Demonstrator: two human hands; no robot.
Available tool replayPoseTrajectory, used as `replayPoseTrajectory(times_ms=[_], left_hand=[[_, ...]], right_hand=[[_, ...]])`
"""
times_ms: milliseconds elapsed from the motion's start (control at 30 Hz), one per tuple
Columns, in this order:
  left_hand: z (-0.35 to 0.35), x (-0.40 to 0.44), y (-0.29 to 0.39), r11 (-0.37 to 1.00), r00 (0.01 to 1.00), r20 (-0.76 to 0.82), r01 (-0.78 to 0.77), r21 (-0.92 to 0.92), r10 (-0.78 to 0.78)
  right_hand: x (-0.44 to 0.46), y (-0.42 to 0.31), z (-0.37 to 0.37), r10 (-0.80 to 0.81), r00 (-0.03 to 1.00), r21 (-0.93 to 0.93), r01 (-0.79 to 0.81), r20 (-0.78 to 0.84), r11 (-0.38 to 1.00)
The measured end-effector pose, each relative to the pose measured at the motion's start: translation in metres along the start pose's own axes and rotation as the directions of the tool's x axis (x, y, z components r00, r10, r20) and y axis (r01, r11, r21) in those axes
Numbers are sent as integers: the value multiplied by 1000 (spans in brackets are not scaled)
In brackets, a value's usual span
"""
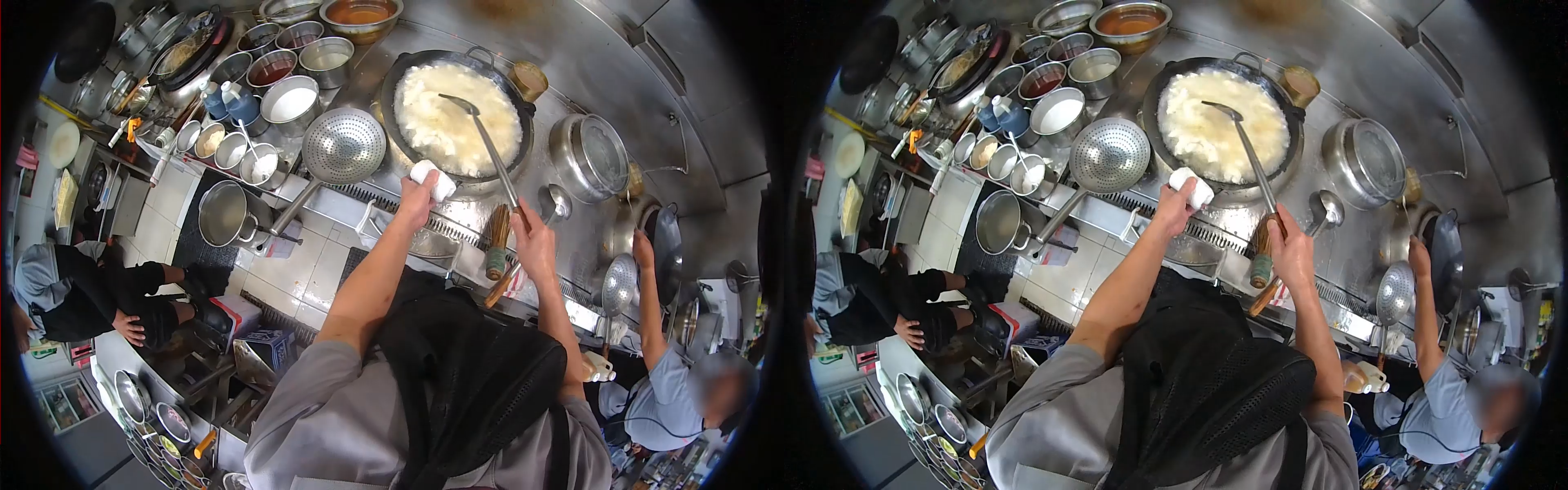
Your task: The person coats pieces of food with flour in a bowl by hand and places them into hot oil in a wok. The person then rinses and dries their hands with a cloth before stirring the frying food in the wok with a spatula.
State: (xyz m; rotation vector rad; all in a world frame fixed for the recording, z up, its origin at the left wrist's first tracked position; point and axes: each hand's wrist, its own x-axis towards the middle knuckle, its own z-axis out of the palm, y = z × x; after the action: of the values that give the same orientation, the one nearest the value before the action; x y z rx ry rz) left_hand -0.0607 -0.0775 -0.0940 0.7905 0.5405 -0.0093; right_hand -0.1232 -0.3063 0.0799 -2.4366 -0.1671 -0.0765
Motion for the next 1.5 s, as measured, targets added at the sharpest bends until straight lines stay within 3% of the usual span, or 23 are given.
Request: replayPoseTrajectory(times_ms=[100,233,333,367,500,600,700,800,833,933,1033,1133,1233,1500], left_hand=[[-6,9,-7,1000,1000,-4,-19,24,19],[-5,6,-4,1000,1000,-18,5,7,-5],[-3,9,-5,999,999,-1,33,-16,-33],[-4,10,-5,999,999,16,36,-14,-36],[-3,11,-2,997,998,-4,61,54,-61],[1,9,0,995,998,-27,56,79,-54],[7,11,0,995,999,-32,40,86,-37],[12,15,-3,996,998,-43,51,73,-48],[15,14,-3,997,997,-65,56,60,-52],[20,11,0,997,998,-44,53,57,-51],[17,4,3,997,999,-30,47,64,-45],[18,-1,7,997,998,-45,46,64,-43],[15,-3,7,998,999,-31,42,54,-40],[13,9,0,997,999,-33,43,64,-41]], right_hand=[[-6,-15,-32,-21,1000,45,20,10,999],[-26,-31,-83,25,985,31,-31,168,999],[-34,-28,-68,21,984,-37,-15,177,999],[-32,-20,-52,-42,991,-54,49,125,997],[-11,10,-8,19,995,20,-21,96,1000],[-10,22,-10,57,998,42,-59,37,997],[1,28,-20,-53,995,69,59,-79,996],[31,12,-29,44,999,34,-44,-16,998],[46,16,-19,-26,997,52,30,-68,998],[83,8,9,-46,998,-77,43,-36,996],[100,21,36,-257,966,-149,254,1,956],[89,48,41,-284,957,-307,288,61,907],[66,81,30,-322,946,-347,310,25,885],[-3,120,-23,-225,974,-462,208,18,862]])
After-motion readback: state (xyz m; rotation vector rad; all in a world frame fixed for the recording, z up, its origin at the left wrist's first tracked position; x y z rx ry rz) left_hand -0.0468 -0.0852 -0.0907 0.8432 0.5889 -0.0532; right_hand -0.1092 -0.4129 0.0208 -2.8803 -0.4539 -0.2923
